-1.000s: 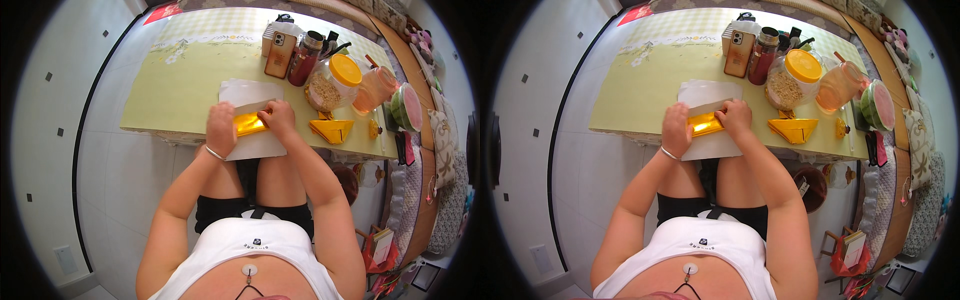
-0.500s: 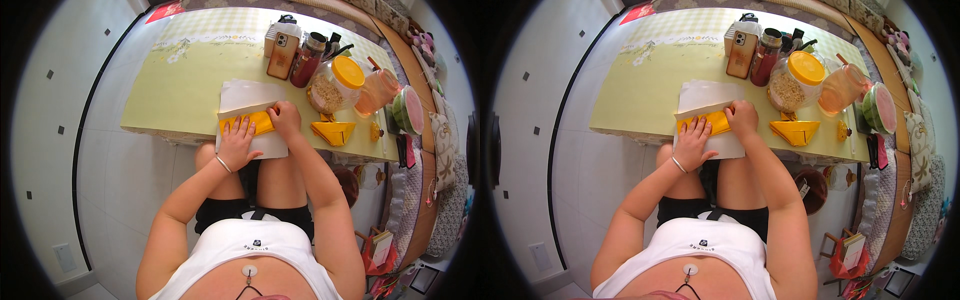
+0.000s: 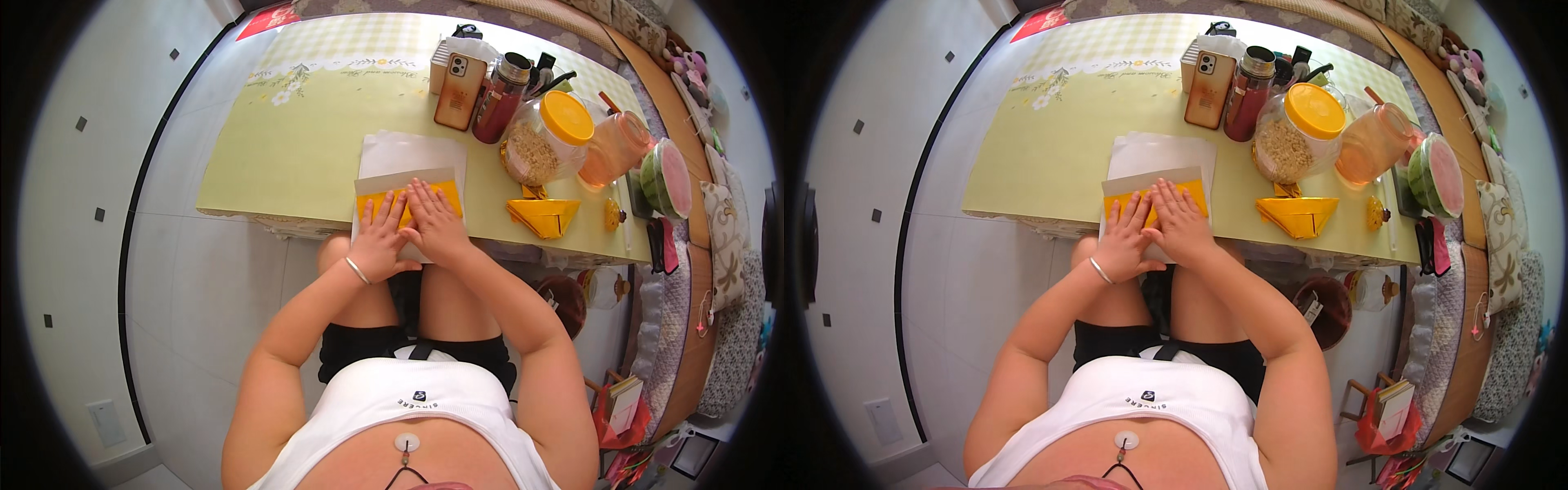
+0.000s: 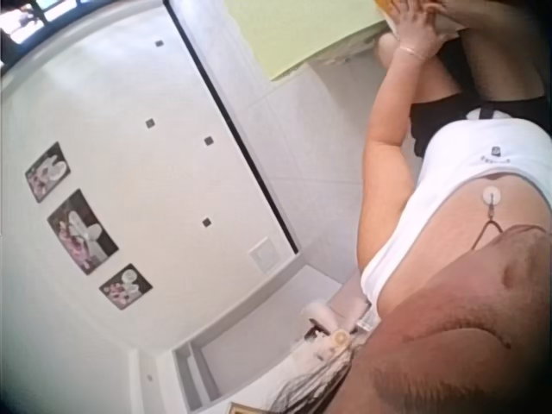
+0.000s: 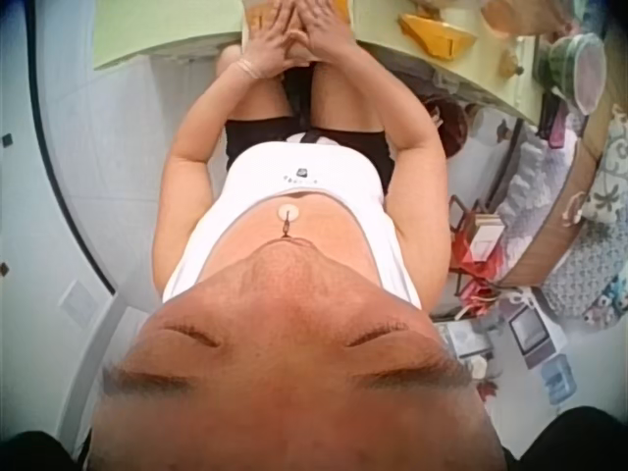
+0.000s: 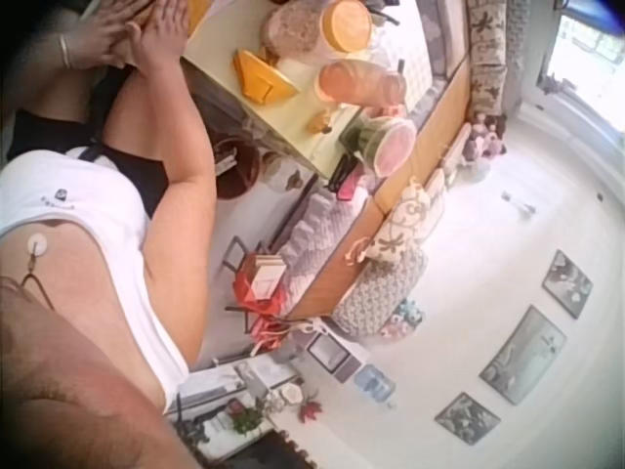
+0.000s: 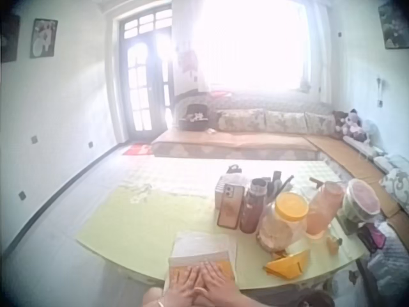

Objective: The person folds a sheet of yellow paper into a triangular shape using a white paper as a guide. They repeat this folding process multiple times, creating a stack of identical folded yellow paper pieces.

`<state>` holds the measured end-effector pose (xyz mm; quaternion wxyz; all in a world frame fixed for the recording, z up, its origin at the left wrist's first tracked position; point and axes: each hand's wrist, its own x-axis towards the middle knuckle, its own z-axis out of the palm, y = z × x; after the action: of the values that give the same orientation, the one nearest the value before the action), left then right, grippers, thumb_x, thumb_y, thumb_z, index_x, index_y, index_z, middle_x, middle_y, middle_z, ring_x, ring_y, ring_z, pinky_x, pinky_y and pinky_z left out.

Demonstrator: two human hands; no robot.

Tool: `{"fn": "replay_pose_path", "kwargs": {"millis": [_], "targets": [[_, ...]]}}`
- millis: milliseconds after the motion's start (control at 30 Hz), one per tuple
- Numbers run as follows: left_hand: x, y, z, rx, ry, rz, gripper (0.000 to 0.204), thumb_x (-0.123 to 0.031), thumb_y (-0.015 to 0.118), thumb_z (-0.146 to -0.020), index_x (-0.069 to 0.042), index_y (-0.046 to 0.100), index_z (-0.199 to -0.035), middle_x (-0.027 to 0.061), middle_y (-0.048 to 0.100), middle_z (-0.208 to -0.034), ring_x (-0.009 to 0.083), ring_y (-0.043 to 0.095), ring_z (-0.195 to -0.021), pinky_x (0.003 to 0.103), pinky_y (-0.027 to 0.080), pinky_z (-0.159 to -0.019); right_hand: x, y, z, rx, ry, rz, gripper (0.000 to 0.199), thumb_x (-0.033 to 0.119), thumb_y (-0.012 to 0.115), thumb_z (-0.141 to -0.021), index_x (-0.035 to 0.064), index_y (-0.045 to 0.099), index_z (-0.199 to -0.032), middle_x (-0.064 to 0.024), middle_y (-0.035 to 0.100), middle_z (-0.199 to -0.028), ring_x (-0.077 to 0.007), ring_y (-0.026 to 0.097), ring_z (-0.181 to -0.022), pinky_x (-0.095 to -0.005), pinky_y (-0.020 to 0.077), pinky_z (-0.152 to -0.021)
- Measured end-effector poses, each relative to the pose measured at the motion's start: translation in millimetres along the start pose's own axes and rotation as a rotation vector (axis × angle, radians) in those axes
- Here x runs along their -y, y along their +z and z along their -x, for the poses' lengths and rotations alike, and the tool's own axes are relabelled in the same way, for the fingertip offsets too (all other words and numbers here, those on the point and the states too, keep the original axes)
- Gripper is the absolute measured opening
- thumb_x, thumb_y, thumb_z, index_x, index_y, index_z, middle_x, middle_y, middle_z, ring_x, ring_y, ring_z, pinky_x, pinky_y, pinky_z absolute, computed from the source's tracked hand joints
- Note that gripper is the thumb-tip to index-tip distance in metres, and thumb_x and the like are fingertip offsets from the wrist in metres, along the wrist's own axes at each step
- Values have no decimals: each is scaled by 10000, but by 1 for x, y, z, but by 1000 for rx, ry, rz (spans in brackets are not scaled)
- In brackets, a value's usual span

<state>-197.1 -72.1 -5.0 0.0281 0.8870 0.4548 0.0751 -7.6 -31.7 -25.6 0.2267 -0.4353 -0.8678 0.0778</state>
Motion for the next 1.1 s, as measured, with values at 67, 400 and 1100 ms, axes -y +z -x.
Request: {"fn": "replay_pose_path", "kwargs": {"millis": [67, 400, 1100], "targets": [[10, -2, 8, 25, 1, 22, 982, -718, 573, -822, -62, 371, -1524, 195, 168, -1641, 357, 131, -1528, 569, 65, -1208, -20, -6, 13, 72, 12, 134, 742, 497, 526, -959, 17, 375, -1504, -145, 319, -1601, -278, 277, -1493, -461, 176, -1222], [34, -6, 10, -160, -7, -354, 429, -241, 611, -879, 7, 644, -1227, 206, 566, -1387, 302, 469, -1364, 578, 228, -1181, -26, -61, 15, 68, -128, 393, 390, 150, 582, -875, 24, 633, -1240, -157, 629, -1295, -308, 526, -1313, -563, 246, -1180], [5, 1, -43, -441, -474, 461, 174, -108, 779, -752, 3, 659, -694, 152, 596, -856, 314, 595, -838, 401, 499, -760, 6, -22, -7, -268, 6, -160, 471, 186, 658, -900, -12, 547, -1312, -172, 585, -1308, -352, 518, -1251, -431, 413, -1063]]}}
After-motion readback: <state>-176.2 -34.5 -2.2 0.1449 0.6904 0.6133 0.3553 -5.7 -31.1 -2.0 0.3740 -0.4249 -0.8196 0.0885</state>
